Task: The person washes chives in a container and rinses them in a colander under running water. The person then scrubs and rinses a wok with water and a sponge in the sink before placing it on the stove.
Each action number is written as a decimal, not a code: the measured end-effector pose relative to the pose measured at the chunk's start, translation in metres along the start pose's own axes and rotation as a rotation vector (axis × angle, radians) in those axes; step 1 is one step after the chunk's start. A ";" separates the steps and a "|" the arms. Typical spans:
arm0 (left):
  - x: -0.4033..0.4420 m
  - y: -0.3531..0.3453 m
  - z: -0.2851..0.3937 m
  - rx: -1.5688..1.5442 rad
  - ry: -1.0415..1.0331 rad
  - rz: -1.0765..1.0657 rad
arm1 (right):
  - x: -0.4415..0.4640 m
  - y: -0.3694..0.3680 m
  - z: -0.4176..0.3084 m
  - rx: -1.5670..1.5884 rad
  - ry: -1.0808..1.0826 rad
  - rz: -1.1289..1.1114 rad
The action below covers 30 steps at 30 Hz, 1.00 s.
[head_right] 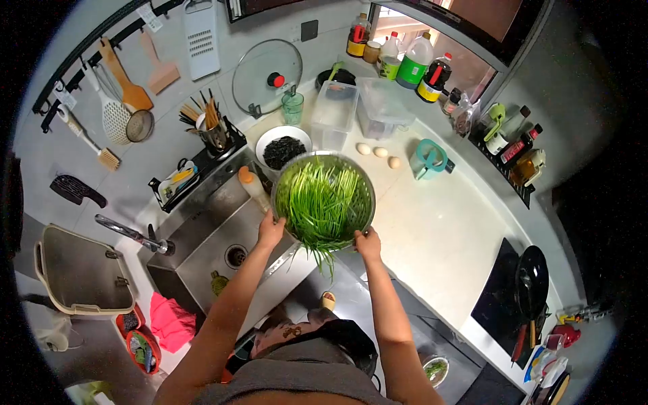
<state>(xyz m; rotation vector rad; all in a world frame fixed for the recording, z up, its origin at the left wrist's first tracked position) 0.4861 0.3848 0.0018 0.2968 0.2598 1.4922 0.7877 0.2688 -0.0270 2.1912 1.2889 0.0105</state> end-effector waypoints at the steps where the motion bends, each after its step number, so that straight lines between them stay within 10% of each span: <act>1: -0.003 -0.006 -0.004 0.155 0.136 -0.054 | 0.015 0.001 0.017 -0.127 0.027 0.010; 5: -0.007 -0.016 -0.005 0.068 0.291 -0.022 | 0.023 0.018 0.000 -0.263 0.239 0.099; 14: -0.018 -0.031 -0.048 -0.435 0.527 0.033 | 0.024 -0.004 0.007 0.172 -0.326 -0.279; 30: -0.143 0.165 -0.089 -0.529 0.520 0.477 | -0.082 -0.144 -0.086 0.038 0.004 -0.482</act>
Point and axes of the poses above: each hand's wrist, its own x-axis towards the middle knuckle, its own y-axis out of the back of the hand, z = x × y, the point moved 8 cm from there along x, towards the middle knuckle, and after that the axes turned 11 degrees about -x, right-handed, at the moved point
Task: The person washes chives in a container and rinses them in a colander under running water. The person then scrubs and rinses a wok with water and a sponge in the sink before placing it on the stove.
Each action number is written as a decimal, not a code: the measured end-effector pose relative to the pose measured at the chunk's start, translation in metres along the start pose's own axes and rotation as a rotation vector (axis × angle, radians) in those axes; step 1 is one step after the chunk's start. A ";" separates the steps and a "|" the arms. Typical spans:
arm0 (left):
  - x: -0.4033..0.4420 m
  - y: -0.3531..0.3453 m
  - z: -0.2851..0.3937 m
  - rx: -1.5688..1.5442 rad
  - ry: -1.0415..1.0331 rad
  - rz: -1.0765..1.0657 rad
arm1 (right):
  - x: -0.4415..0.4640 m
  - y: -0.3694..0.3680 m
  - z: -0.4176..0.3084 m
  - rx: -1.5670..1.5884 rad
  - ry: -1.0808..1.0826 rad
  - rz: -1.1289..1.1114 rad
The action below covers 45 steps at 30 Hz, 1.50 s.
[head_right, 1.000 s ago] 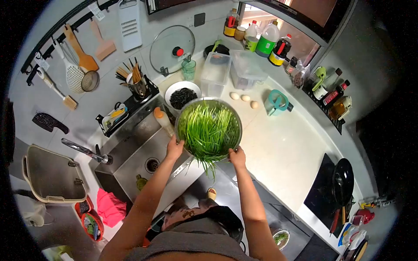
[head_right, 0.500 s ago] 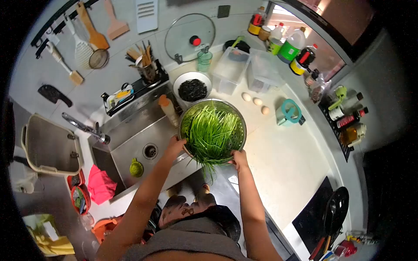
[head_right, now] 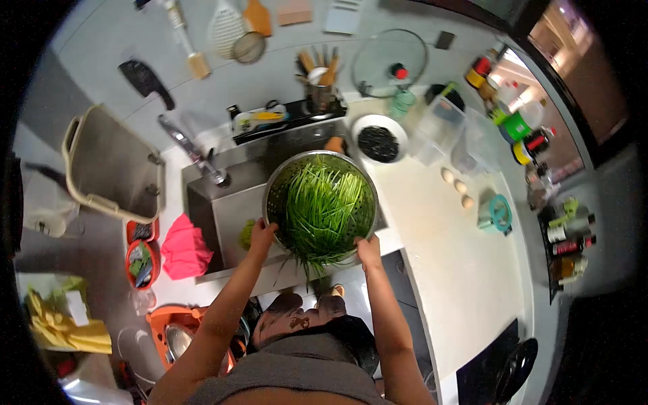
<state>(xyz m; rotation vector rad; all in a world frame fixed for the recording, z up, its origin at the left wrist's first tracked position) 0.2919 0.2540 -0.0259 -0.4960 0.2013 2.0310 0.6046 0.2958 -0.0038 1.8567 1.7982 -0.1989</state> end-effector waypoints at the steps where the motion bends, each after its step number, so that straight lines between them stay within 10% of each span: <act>1: 0.002 0.018 -0.003 -0.064 -0.036 0.060 | -0.007 -0.011 -0.008 -0.108 -0.072 0.020; 23: -0.215 0.239 -0.035 -0.499 -0.353 0.848 | -0.130 -0.232 -0.018 -0.328 -0.023 -0.777; 35: -0.249 0.409 -0.027 -0.353 -0.496 0.913 | -0.242 -0.376 0.012 -0.316 -0.064 -1.007; 45: -0.241 0.417 -0.020 -0.265 -0.577 0.825 | -0.240 -0.373 0.034 -0.325 -0.150 -0.905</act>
Point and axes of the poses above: each hand's wrist, its own x-axis towards the middle knuckle, its own y-axis out of the back of the hand, z = x × y, the point moved 8 cm from there along x, towards the middle knuckle, and after that the axes turned 11 degrees about -x, right-handed, at the moved point
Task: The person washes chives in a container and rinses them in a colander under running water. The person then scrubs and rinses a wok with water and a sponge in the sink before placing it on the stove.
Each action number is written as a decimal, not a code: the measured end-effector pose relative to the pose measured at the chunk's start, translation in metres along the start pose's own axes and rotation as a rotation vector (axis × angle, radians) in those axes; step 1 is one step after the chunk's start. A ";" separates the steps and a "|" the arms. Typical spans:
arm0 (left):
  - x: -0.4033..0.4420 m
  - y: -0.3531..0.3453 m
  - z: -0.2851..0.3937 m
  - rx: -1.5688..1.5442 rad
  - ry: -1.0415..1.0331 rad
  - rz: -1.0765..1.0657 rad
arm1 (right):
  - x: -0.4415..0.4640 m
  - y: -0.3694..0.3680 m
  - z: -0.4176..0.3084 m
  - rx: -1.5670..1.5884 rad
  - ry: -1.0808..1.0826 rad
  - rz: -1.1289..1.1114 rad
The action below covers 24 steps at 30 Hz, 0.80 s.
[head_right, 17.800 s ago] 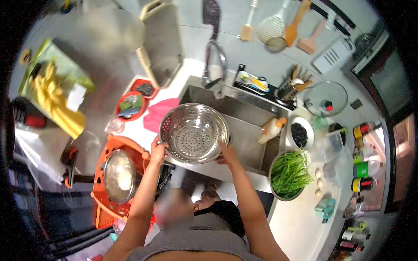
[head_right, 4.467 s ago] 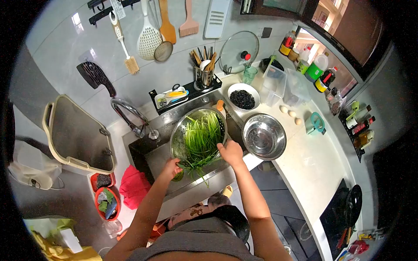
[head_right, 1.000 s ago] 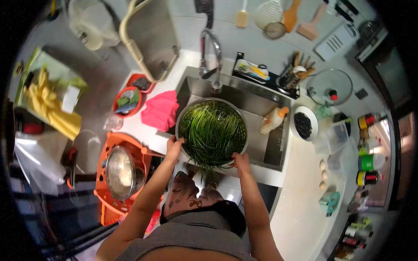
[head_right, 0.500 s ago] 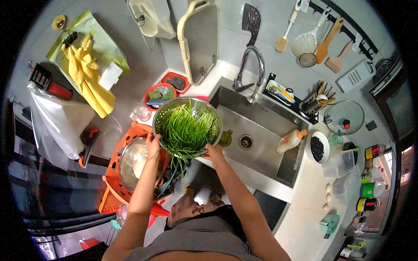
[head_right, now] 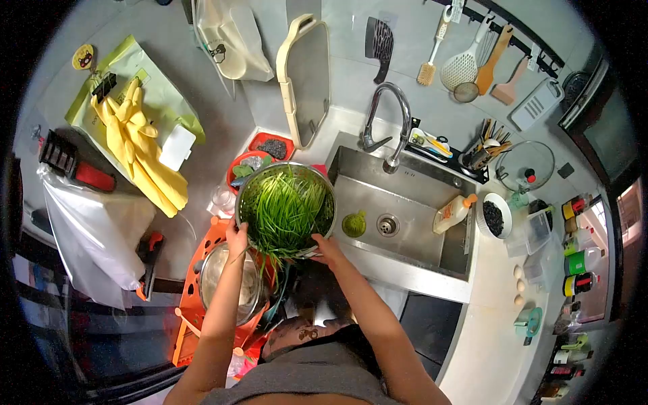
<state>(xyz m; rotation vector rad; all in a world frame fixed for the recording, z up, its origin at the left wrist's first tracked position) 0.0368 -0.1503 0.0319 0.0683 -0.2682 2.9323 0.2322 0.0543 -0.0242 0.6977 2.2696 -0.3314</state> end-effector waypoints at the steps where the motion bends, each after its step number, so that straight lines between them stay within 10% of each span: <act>1: -0.002 0.001 0.001 0.042 0.031 0.001 | 0.001 0.003 -0.003 -0.003 0.041 0.021; 7: -0.019 -0.011 0.054 0.661 -0.349 0.004 | -0.003 0.012 -0.008 0.020 0.133 0.035; 24: -0.164 -0.202 0.144 0.368 -0.643 -0.631 | -0.079 0.146 0.026 0.301 0.500 0.762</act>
Point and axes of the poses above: each hand's wrist, its own x-axis towards the middle knuckle, its own y-axis out of the back of the hand, z = x × y, the point moved 8 cm from there along x, towards the middle knuckle, and after that the axes turned 11 degrees about -x, right-handed, at the moved point
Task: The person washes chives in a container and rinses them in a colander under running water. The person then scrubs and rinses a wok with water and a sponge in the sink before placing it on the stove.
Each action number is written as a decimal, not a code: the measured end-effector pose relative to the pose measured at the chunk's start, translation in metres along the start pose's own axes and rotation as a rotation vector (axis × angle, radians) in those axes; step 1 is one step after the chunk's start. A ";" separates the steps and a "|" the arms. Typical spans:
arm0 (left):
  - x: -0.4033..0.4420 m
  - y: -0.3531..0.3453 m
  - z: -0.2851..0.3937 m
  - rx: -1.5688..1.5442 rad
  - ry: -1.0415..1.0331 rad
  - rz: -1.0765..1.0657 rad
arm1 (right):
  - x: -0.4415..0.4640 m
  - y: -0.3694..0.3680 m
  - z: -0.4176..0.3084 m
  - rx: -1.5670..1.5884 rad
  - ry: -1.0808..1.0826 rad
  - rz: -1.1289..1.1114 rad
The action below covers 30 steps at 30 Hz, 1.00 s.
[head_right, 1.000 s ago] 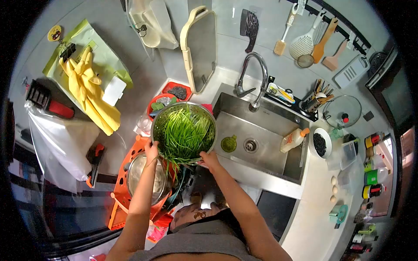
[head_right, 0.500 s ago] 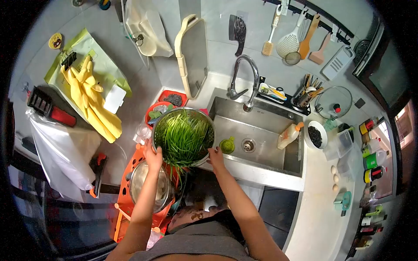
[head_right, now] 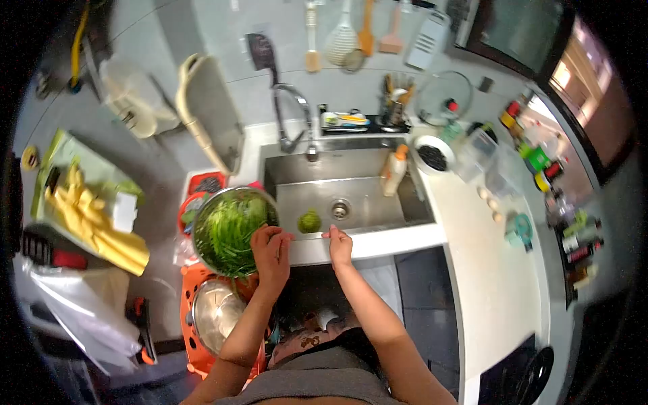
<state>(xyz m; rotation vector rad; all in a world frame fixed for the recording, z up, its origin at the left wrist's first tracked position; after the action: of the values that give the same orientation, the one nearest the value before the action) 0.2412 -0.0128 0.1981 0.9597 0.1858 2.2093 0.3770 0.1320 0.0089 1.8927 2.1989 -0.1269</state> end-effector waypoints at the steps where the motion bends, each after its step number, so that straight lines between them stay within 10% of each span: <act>1: -0.003 -0.020 0.008 -0.033 -0.018 -0.056 | 0.001 0.021 0.001 0.014 0.052 0.057; 11: -0.085 -0.211 0.100 -0.293 -0.193 -0.489 | -0.037 0.259 0.039 0.177 0.008 0.519; 15: -0.131 -0.291 0.155 -0.277 -0.214 -0.676 | -0.073 0.362 0.025 -0.442 0.057 0.511; 30: -0.352 -0.458 0.374 -0.711 -0.417 -1.378 | -0.288 0.629 0.104 -0.206 -0.274 1.160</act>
<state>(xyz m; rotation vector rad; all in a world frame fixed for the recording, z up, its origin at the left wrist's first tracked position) 0.9176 0.0401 0.0818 0.5375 -0.1225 0.6774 1.0471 -0.0683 0.0311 2.4802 0.6829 0.0488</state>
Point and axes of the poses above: each hand's wrist, its own x-axis towards the middle knuckle, its own y-axis out of the back of the hand, z = x × y, the point moved 8 cm from there along x, towards the middle knuckle, and after that the axes turned 11 degrees about -x, right-handed, at the moved point
